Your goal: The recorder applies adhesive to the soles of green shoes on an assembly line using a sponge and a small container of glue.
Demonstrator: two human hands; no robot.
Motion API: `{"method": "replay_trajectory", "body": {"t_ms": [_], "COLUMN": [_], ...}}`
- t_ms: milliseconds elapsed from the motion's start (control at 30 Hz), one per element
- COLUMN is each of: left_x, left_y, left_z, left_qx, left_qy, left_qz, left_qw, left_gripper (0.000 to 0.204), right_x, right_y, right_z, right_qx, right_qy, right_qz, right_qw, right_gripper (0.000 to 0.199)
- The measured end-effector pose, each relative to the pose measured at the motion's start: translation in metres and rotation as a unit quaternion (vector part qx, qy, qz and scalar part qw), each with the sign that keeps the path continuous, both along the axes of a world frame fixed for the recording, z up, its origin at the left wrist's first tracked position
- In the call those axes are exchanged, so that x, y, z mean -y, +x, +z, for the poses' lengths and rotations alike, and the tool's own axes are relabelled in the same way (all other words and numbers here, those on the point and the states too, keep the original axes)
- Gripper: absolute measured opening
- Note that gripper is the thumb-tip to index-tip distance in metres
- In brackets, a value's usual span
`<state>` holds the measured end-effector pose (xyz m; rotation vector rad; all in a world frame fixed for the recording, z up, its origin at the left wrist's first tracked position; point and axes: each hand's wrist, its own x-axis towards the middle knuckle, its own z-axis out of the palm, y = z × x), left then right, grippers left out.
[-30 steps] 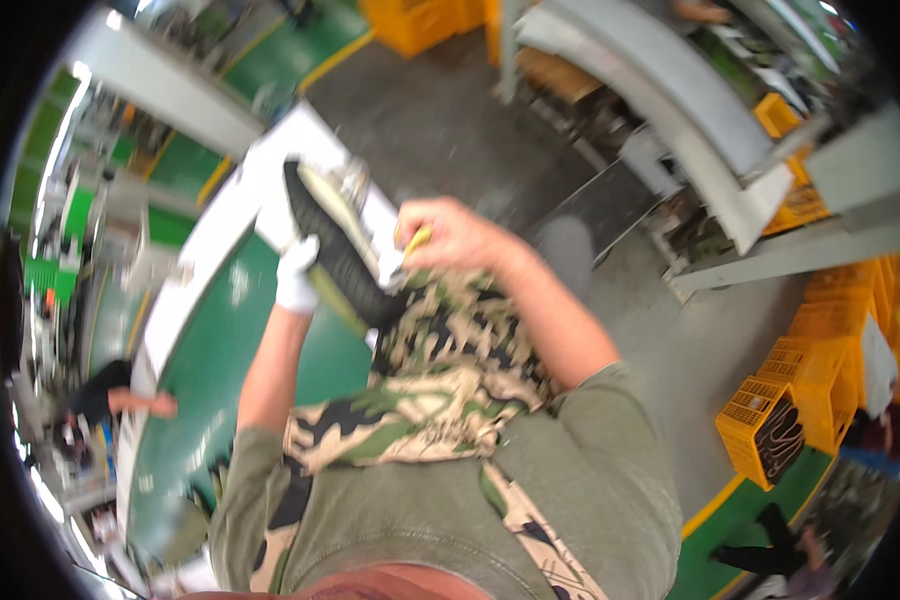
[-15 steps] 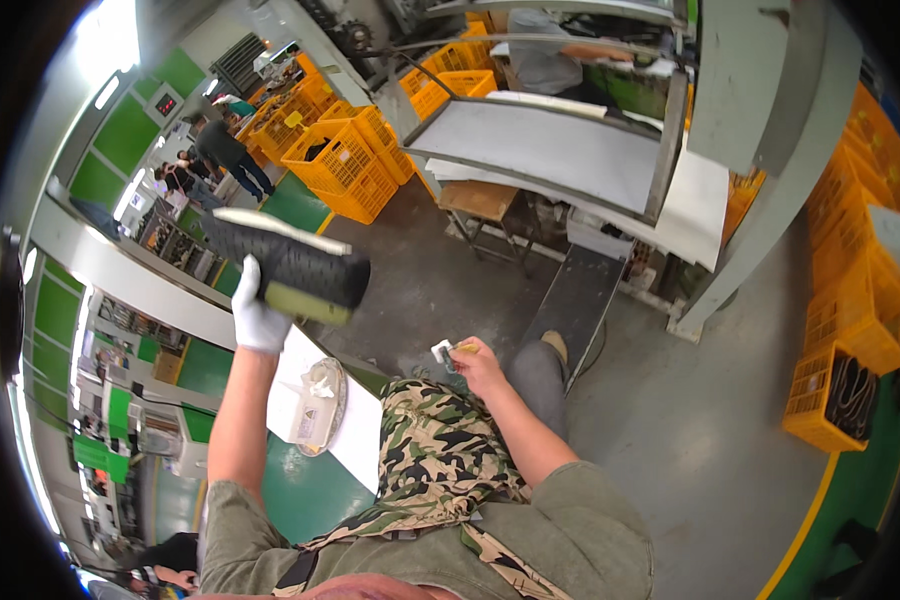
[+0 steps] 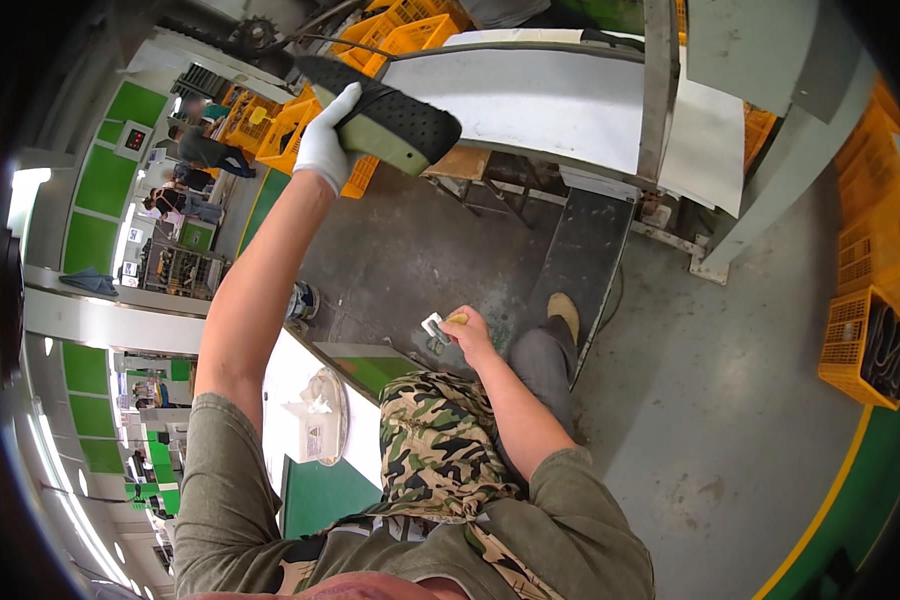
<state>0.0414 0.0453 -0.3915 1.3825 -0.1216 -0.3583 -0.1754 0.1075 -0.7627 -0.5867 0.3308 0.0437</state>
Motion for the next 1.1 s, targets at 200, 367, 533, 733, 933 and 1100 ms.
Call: {"method": "replay_trajectory", "body": {"t_ms": [200, 367, 533, 733, 933, 1100], "left_x": [0.055, 0.066, 0.057, 0.030, -0.040, -0.193], "left_y": [0.078, 0.137, 0.197, 0.223, 0.134, -0.064], "left_z": [-0.044, -0.083, -0.119, -0.135, -0.119, -0.107], "left_qx": [0.001, -0.029, -0.021, 0.129, 0.242, 0.237], "left_qy": [0.114, 0.104, 0.165, 0.294, 0.273, 0.327], "left_qz": [-0.017, -0.090, -0.075, -0.055, -0.058, -0.079], "left_qw": [0.993, 0.990, 0.983, 0.945, 0.929, 0.912], "left_gripper": [0.039, 0.045, 0.046, 0.037, 0.043, 0.050], "right_x": [0.001, -0.009, -0.013, -0.021, -0.030, -0.021], "right_y": [0.030, 0.034, 0.038, 0.035, 0.042, 0.050], "right_z": [-0.010, 0.000, 0.008, 0.006, -0.010, -0.015], "right_qx": [-0.005, 0.003, -0.004, 0.003, -0.024, -0.008], "right_qy": [-0.002, -0.007, -0.007, -0.052, -0.027, -0.123], "right_qz": [-0.029, -0.022, 0.024, 0.040, 0.033, 0.010], "right_qw": [1.000, 1.000, 1.000, 0.998, 0.999, 0.992], "right_gripper": [0.022, 0.022, 0.022, 0.021, 0.020, 0.016]}}
